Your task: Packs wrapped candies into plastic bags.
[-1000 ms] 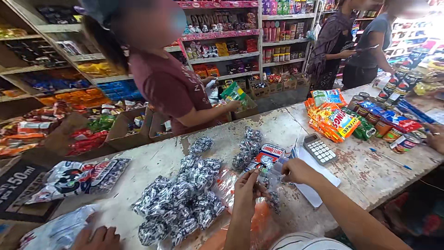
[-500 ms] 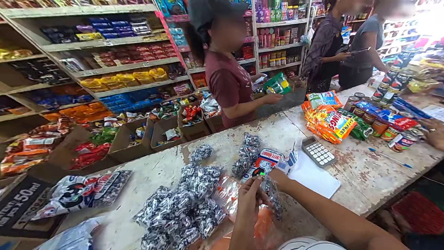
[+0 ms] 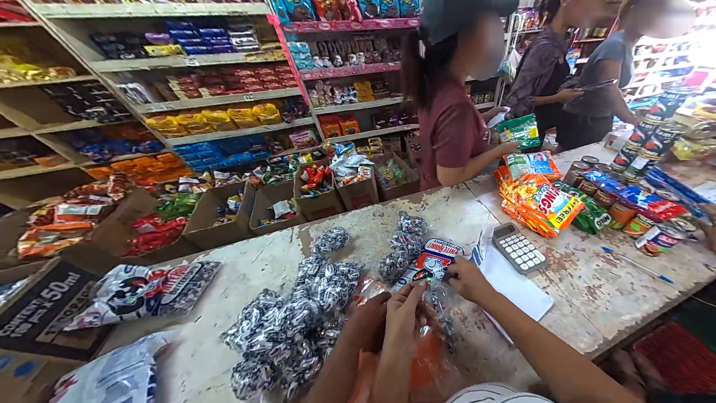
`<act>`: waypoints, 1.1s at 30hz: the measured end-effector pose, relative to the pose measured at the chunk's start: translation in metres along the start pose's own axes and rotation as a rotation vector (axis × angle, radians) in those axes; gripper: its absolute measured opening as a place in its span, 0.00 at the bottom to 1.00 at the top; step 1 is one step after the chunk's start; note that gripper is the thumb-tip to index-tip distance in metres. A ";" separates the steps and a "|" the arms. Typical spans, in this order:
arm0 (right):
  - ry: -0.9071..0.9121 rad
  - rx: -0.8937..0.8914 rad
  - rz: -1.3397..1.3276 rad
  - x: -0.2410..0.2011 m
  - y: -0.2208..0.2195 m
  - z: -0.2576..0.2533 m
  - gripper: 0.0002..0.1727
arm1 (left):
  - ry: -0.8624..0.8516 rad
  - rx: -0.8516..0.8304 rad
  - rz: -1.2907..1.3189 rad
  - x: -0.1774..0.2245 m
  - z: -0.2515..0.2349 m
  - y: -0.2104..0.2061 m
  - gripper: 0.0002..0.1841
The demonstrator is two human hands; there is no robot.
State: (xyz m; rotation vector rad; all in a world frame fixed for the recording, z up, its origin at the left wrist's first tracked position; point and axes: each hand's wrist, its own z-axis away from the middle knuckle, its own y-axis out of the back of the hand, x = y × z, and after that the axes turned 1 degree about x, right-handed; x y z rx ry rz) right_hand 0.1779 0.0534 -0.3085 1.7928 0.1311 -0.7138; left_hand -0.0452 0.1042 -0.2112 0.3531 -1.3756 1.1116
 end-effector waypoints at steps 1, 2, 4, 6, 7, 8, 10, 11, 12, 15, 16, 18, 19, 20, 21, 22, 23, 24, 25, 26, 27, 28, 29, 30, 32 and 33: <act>0.014 0.041 -0.024 0.008 0.007 0.003 0.05 | 0.004 0.000 0.003 0.001 0.001 -0.001 0.12; 0.014 0.055 -0.049 0.011 0.020 0.007 0.04 | 0.007 -0.002 0.005 0.001 0.002 -0.002 0.12; -0.038 0.046 -0.120 0.002 0.058 0.020 0.04 | -0.006 -0.026 -0.008 -0.001 0.002 -0.001 0.11; -0.095 0.035 -0.250 -0.015 0.097 0.032 0.05 | -0.054 -0.082 -0.052 -0.005 0.002 0.001 0.11; -0.099 0.035 -0.337 -0.026 0.114 0.037 0.05 | -0.065 -0.091 -0.067 -0.005 0.004 0.000 0.11; -0.095 0.041 -0.403 -0.036 0.126 0.040 0.06 | -0.068 -0.093 -0.074 -0.005 0.005 -0.002 0.11; -0.094 0.045 -0.406 -0.040 0.133 0.041 0.06 | -0.061 -0.093 -0.077 -0.004 0.007 -0.004 0.11; -0.101 0.019 -0.327 -0.033 0.128 0.040 0.06 | -0.057 -0.088 -0.080 -0.002 0.008 -0.005 0.12; -0.110 -0.039 -0.211 -0.022 0.120 0.039 0.06 | -0.052 -0.080 -0.080 -0.001 0.009 -0.006 0.12; -0.186 -0.368 0.074 -0.001 0.093 0.043 0.19 | -0.052 -0.060 -0.081 0.003 0.009 -0.006 0.11; -0.218 -0.450 0.125 0.006 0.081 0.046 0.23 | -0.048 -0.057 -0.085 0.004 0.009 -0.006 0.11; -0.248 -0.518 0.207 0.024 0.057 0.049 0.24 | -0.040 -0.064 -0.084 0.003 0.009 -0.006 0.12; -0.246 -0.519 0.246 0.032 0.050 0.050 0.21 | -0.038 -0.075 -0.083 0.002 0.009 -0.006 0.12; -0.255 -0.532 0.269 0.034 0.051 0.050 0.20 | -0.035 -0.089 -0.077 0.000 0.008 -0.006 0.12; -0.270 -0.547 0.289 0.032 0.057 0.049 0.18 | -0.029 -0.101 -0.071 -0.002 0.008 -0.007 0.12; -0.293 -0.556 0.295 0.029 0.066 0.048 0.17 | -0.019 -0.109 -0.070 -0.004 0.008 -0.007 0.12; -0.305 -0.545 0.278 0.026 0.077 0.046 0.16 | -0.014 -0.114 -0.067 -0.005 0.007 -0.007 0.12; -0.298 -0.508 0.240 0.024 0.086 0.045 0.14 | -0.021 -0.128 -0.060 -0.009 0.003 -0.005 0.11; -0.284 -0.450 0.164 0.022 0.095 0.044 0.13 | -0.038 -0.149 -0.049 -0.016 -0.004 0.000 0.11; -0.264 -0.369 0.044 0.018 0.103 0.045 0.12 | -0.049 -0.174 -0.041 -0.022 -0.011 0.005 0.11; -0.230 -0.264 -0.113 0.008 0.111 0.048 0.11 | -0.054 -0.194 -0.034 -0.025 -0.015 0.008 0.12; -0.183 -0.159 -0.290 -0.009 0.121 0.051 0.09 | -0.059 -0.202 -0.028 -0.025 -0.014 0.008 0.12; -0.121 -0.073 -0.471 -0.030 0.133 0.054 0.08 | -0.055 -0.194 -0.028 -0.022 -0.009 0.004 0.12; -0.049 -0.018 -0.624 -0.049 0.143 0.057 0.07 | -0.034 -0.175 -0.036 -0.016 -0.001 -0.002 0.12; 0.090 0.009 -0.756 -0.081 0.151 0.060 0.06 | -0.002 -0.138 -0.057 -0.010 0.006 -0.008 0.12; 0.142 -0.002 -0.727 -0.091 0.148 0.060 0.06 | 0.011 -0.125 -0.065 -0.008 0.007 -0.010 0.12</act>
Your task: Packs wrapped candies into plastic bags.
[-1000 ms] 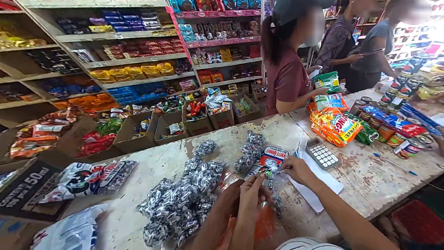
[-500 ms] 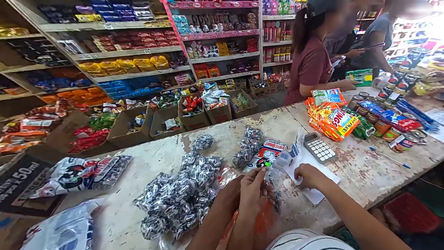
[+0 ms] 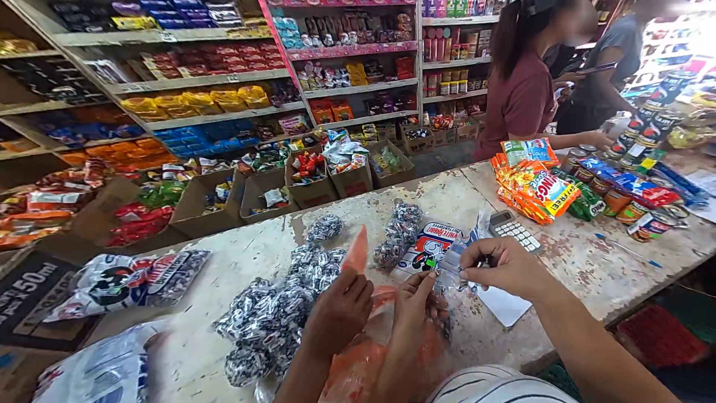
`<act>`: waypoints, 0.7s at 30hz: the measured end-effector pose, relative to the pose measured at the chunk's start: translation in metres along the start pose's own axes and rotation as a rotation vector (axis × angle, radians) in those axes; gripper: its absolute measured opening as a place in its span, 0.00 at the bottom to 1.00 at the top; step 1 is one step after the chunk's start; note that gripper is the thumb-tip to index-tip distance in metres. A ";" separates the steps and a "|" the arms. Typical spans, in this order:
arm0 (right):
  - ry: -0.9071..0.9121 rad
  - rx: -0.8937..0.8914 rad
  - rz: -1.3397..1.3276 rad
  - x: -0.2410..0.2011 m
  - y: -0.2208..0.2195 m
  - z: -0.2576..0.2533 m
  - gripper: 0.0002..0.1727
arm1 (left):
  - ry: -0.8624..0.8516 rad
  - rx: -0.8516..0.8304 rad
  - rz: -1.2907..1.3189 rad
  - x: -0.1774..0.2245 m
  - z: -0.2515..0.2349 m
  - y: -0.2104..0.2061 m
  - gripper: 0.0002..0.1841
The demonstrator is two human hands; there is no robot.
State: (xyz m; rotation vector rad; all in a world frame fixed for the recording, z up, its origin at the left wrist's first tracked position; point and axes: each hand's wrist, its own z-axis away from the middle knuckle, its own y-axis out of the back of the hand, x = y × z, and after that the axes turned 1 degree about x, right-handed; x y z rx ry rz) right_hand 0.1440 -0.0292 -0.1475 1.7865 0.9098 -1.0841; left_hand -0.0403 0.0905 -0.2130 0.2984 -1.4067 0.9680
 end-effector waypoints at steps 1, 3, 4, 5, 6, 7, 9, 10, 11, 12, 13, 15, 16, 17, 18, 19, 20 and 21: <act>0.029 -0.033 0.071 0.002 -0.009 -0.002 0.05 | 0.006 0.008 -0.005 0.001 0.000 0.000 0.12; 0.040 -0.067 0.262 0.018 -0.023 -0.007 0.04 | 0.007 0.009 -0.017 0.001 -0.001 0.000 0.13; 0.026 -0.071 0.357 0.025 -0.027 -0.009 0.04 | 0.011 0.010 -0.021 0.001 -0.001 0.001 0.13; 0.011 -0.078 0.415 0.030 -0.029 -0.012 0.04 | 0.014 0.014 -0.016 0.001 -0.002 0.002 0.13; 0.007 -0.089 0.430 0.031 -0.029 -0.014 0.05 | 0.012 0.012 -0.008 0.001 -0.003 0.003 0.13; 0.000 -0.096 0.422 0.030 -0.029 -0.015 0.05 | 0.009 0.006 0.003 0.000 -0.004 0.004 0.13; 0.006 -0.108 0.401 0.027 -0.029 -0.016 0.06 | 0.008 -0.009 0.021 0.000 -0.003 0.005 0.13; -0.001 -0.131 0.412 0.024 -0.030 -0.015 0.06 | 0.013 -0.008 0.031 0.000 -0.003 0.005 0.13; -0.014 -0.178 0.440 0.021 -0.030 -0.015 0.05 | 0.019 -0.002 0.037 0.000 -0.003 0.003 0.13; -0.029 -0.237 0.486 0.018 -0.032 -0.014 0.06 | 0.024 0.001 0.038 0.000 -0.003 0.002 0.13; -0.040 -0.288 0.533 0.015 -0.035 -0.013 0.07 | 0.028 0.004 0.037 0.000 -0.002 0.001 0.13; -0.072 -0.344 0.613 0.012 -0.043 -0.013 0.09 | 0.017 0.014 0.043 0.000 -0.001 0.001 0.13; -0.094 -0.357 0.646 0.011 -0.047 -0.013 0.11 | 0.002 0.018 0.050 -0.001 -0.002 0.002 0.13; -0.114 -0.367 0.678 0.011 -0.050 -0.014 0.12 | -0.012 0.023 0.053 -0.001 -0.002 0.003 0.13; -0.124 -0.369 0.710 0.012 -0.053 -0.015 0.14 | -0.021 0.028 0.051 0.000 -0.003 0.005 0.13; -0.122 -0.370 0.744 0.013 -0.053 -0.017 0.15 | -0.026 0.029 0.049 0.001 -0.003 0.006 0.13; -0.109 -0.373 0.765 0.013 -0.052 -0.019 0.16 | -0.027 0.030 0.046 0.003 -0.003 0.007 0.13; -0.087 -0.369 0.763 0.012 -0.049 -0.021 0.17 | -0.028 0.028 0.045 0.004 -0.003 0.007 0.13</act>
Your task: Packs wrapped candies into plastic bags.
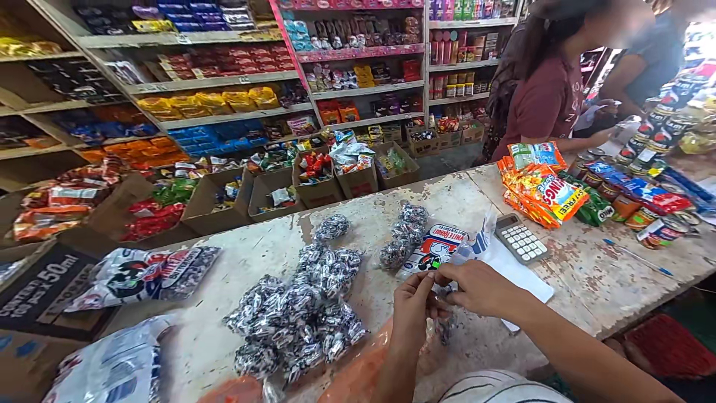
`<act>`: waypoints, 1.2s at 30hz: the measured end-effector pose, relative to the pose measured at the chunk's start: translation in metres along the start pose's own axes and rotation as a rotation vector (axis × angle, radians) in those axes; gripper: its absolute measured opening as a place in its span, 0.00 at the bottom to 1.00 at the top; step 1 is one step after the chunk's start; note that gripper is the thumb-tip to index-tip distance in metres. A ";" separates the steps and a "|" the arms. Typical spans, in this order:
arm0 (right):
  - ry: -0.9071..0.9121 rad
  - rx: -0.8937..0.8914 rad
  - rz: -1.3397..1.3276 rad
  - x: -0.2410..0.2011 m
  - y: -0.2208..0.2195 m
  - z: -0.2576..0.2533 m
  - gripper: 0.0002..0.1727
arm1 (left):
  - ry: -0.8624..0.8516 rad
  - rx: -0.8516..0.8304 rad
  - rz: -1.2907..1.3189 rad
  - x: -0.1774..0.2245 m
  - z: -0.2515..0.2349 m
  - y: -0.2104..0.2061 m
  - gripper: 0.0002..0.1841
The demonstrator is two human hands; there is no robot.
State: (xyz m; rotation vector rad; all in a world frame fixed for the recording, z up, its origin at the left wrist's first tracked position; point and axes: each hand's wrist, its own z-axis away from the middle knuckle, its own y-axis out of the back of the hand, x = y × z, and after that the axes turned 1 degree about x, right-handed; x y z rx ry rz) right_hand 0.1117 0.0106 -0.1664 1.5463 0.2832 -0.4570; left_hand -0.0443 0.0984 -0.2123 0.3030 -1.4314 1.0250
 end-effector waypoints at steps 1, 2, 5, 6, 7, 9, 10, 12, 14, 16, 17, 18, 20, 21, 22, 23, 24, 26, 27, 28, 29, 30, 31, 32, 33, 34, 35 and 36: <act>0.027 0.036 -0.029 0.002 0.005 0.000 0.17 | -0.001 -0.001 0.001 0.001 0.000 0.001 0.13; 0.059 0.100 -0.099 0.006 0.010 0.001 0.15 | -0.006 0.003 0.000 0.002 0.000 0.001 0.12; 0.013 0.239 -0.358 0.034 0.018 -0.004 0.09 | -0.026 0.044 -0.015 0.006 -0.002 0.006 0.12; -0.059 0.183 -0.321 0.053 0.017 -0.009 0.11 | -0.018 0.061 -0.016 0.008 -0.003 0.008 0.12; -0.127 0.075 -0.232 0.073 0.012 -0.016 0.14 | -0.013 0.075 -0.013 0.010 -0.004 0.009 0.12; -0.200 -0.116 -0.031 0.103 -0.008 -0.033 0.17 | -0.009 0.088 -0.005 0.010 -0.004 0.009 0.12; -0.202 -0.138 0.042 0.116 -0.027 -0.044 0.21 | -0.004 0.083 -0.001 0.009 -0.005 0.009 0.12; -0.169 -0.054 0.104 0.137 -0.072 -0.065 0.28 | 0.013 0.066 0.001 0.007 -0.005 0.008 0.11; -0.140 0.107 0.118 0.142 -0.109 -0.075 0.33 | 0.034 0.051 -0.007 0.004 -0.005 0.008 0.11; -0.126 0.194 0.083 0.123 -0.116 -0.077 0.40 | 0.040 0.046 -0.007 0.000 -0.005 0.008 0.11; -0.115 0.195 0.069 0.109 -0.110 -0.076 0.39 | 0.035 0.053 0.001 -0.001 -0.005 0.008 0.11; -0.108 0.184 0.053 0.097 -0.104 -0.075 0.38 | 0.026 0.061 0.011 -0.002 -0.005 0.008 0.12; -0.104 0.230 0.046 0.089 -0.104 -0.078 0.37 | -0.003 0.078 0.028 -0.001 -0.004 0.006 0.12; -0.121 0.258 0.048 0.085 -0.105 -0.077 0.35 | -0.015 0.083 0.031 0.000 -0.003 0.006 0.12; -0.136 0.287 0.048 0.081 -0.105 -0.076 0.32 | -0.027 0.089 0.031 0.001 -0.001 0.005 0.12; -0.157 0.286 0.049 0.078 -0.106 -0.075 0.29 | -0.035 0.094 0.024 0.003 0.001 0.003 0.12; -0.190 0.239 0.049 0.076 -0.105 -0.075 0.27 | -0.037 0.096 0.017 0.004 0.003 0.002 0.12; -0.250 0.113 0.033 0.075 -0.101 -0.074 0.26 | -0.031 0.100 0.011 0.007 0.005 0.000 0.12; -0.248 0.101 0.019 0.077 -0.100 -0.074 0.24 | -0.026 0.106 0.011 0.008 0.005 -0.002 0.12; -0.230 0.119 0.016 0.081 -0.102 -0.073 0.21 | -0.022 0.111 0.009 0.009 0.005 -0.002 0.12; -0.229 0.109 0.014 0.084 -0.102 -0.072 0.19 | -0.023 0.116 0.012 0.008 0.005 -0.002 0.12; -0.242 0.076 0.016 0.086 -0.100 -0.071 0.18 | -0.026 0.121 0.012 0.008 0.005 -0.002 0.12; -0.260 0.041 0.016 0.087 -0.097 -0.069 0.17 | -0.028 0.124 0.012 0.007 0.004 -0.001 0.12; -0.266 0.016 0.011 0.086 -0.094 -0.067 0.16 | -0.027 0.127 0.016 0.008 0.004 -0.001 0.12; -0.262 0.004 0.011 0.086 -0.092 -0.066 0.15 | -0.024 0.129 0.020 0.008 0.004 0.000 0.12; -0.252 0.003 0.014 0.086 -0.093 -0.066 0.15 | -0.023 0.127 0.021 0.009 0.004 0.000 0.11; -0.242 0.000 0.011 0.085 -0.092 -0.065 0.14 | -0.026 0.118 0.019 0.010 0.004 0.000 0.09; -0.233 0.006 0.001 0.084 -0.092 -0.063 0.14 | -0.032 0.099 0.007 0.009 0.004 0.002 0.08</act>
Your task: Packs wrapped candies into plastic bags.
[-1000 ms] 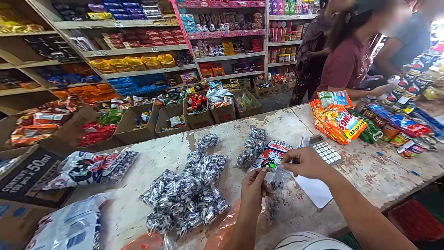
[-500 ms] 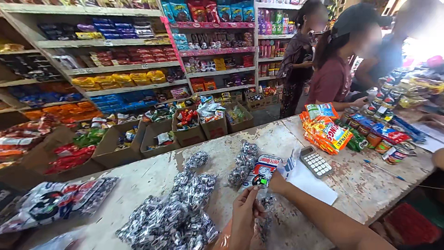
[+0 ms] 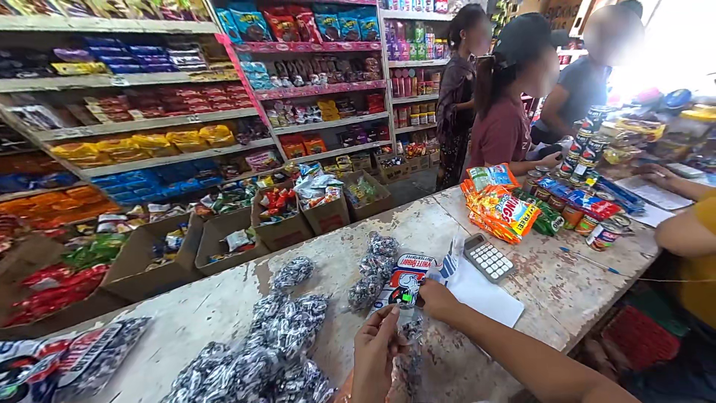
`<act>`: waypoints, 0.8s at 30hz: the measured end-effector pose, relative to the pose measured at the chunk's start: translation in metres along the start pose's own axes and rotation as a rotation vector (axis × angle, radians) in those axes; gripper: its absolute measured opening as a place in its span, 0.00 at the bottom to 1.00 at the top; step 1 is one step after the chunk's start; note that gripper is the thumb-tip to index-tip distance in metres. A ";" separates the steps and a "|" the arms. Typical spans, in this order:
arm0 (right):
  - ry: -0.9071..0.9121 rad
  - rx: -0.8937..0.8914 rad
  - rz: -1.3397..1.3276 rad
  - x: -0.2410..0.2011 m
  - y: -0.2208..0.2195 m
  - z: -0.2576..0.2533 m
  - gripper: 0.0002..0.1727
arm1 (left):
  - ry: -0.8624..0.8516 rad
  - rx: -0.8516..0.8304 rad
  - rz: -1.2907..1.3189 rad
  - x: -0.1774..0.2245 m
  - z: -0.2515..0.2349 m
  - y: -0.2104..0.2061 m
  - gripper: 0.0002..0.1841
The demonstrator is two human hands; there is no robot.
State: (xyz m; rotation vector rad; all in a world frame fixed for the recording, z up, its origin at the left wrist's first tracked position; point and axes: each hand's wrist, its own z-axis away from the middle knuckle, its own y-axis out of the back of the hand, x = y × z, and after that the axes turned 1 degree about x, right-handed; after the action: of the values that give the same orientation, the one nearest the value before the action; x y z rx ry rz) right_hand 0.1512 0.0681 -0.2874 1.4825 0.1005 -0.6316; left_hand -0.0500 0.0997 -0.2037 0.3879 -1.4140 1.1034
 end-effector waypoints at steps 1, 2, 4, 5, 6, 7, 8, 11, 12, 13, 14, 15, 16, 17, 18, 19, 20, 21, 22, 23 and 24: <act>0.010 0.015 -0.013 0.000 0.000 0.001 0.14 | -0.006 -0.015 -0.014 -0.001 -0.001 0.001 0.07; 0.016 0.036 -0.036 0.001 0.000 0.002 0.14 | -0.005 -0.024 -0.025 -0.001 -0.002 0.002 0.07; 0.019 0.088 -0.122 0.006 -0.001 0.006 0.15 | 0.006 -0.031 -0.030 -0.003 -0.005 0.005 0.08; 0.024 0.126 -0.160 0.014 -0.005 0.005 0.15 | 0.015 -0.028 -0.034 -0.004 -0.007 0.006 0.08; 0.034 0.174 -0.196 0.022 -0.007 0.005 0.14 | 0.026 -0.021 -0.038 -0.005 -0.008 0.007 0.08; 0.040 0.218 -0.226 0.030 -0.008 0.006 0.14 | 0.035 -0.010 -0.043 -0.005 -0.009 0.007 0.06; 0.038 0.245 -0.272 0.037 -0.007 0.010 0.13 | 0.043 -0.001 -0.049 -0.004 -0.009 0.007 0.06; -0.041 0.201 -0.543 0.045 0.016 0.031 0.15 | 0.050 0.001 -0.040 -0.003 -0.009 0.007 0.07; -0.071 0.192 -0.619 0.046 0.025 0.038 0.14 | 0.049 -0.004 -0.034 -0.003 -0.009 0.007 0.07; -0.082 0.194 -0.675 0.045 0.036 0.047 0.14 | 0.049 -0.007 -0.029 -0.003 -0.009 0.007 0.08; -0.083 0.204 -0.712 0.043 0.046 0.055 0.13 | 0.051 -0.006 -0.026 -0.003 -0.008 0.006 0.08; -0.083 0.226 -0.735 0.044 0.055 0.060 0.12 | 0.053 -0.003 -0.027 -0.003 -0.008 0.004 0.08; -0.084 0.250 -0.751 0.046 0.061 0.062 0.12 | 0.055 0.001 -0.033 -0.002 -0.007 0.003 0.08; -0.091 0.272 -0.759 0.048 0.065 0.063 0.11 | 0.054 0.005 -0.035 -0.002 -0.007 0.002 0.08; -0.103 0.292 -0.760 0.051 0.068 0.062 0.11 | 0.053 0.008 -0.035 -0.002 -0.007 0.001 0.08; -0.118 0.305 -0.760 0.054 0.068 0.060 0.12 | 0.053 0.008 -0.034 -0.003 -0.007 0.001 0.08; -0.132 0.312 -0.766 0.057 0.067 0.059 0.12 | 0.054 0.007 -0.034 -0.004 -0.007 0.001 0.08; -0.143 0.312 -0.779 0.058 0.066 0.058 0.12 | 0.052 0.006 -0.034 -0.005 -0.007 0.001 0.08; -0.145 0.307 -0.796 0.056 0.067 0.060 0.13 | 0.050 0.007 -0.033 -0.005 -0.007 0.001 0.08; -0.135 0.296 -0.810 0.051 0.071 0.063 0.12 | 0.051 0.009 -0.028 -0.006 -0.008 0.001 0.08; -0.108 0.276 -0.816 0.043 0.077 0.067 0.12 | 0.054 0.012 -0.024 -0.006 -0.009 0.001 0.08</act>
State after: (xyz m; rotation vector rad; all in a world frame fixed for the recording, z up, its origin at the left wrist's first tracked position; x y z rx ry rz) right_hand 0.2004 -0.0125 -0.2296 1.6515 0.5719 -1.4234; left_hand -0.0442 0.1048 -0.2113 0.3798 -1.3522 1.0961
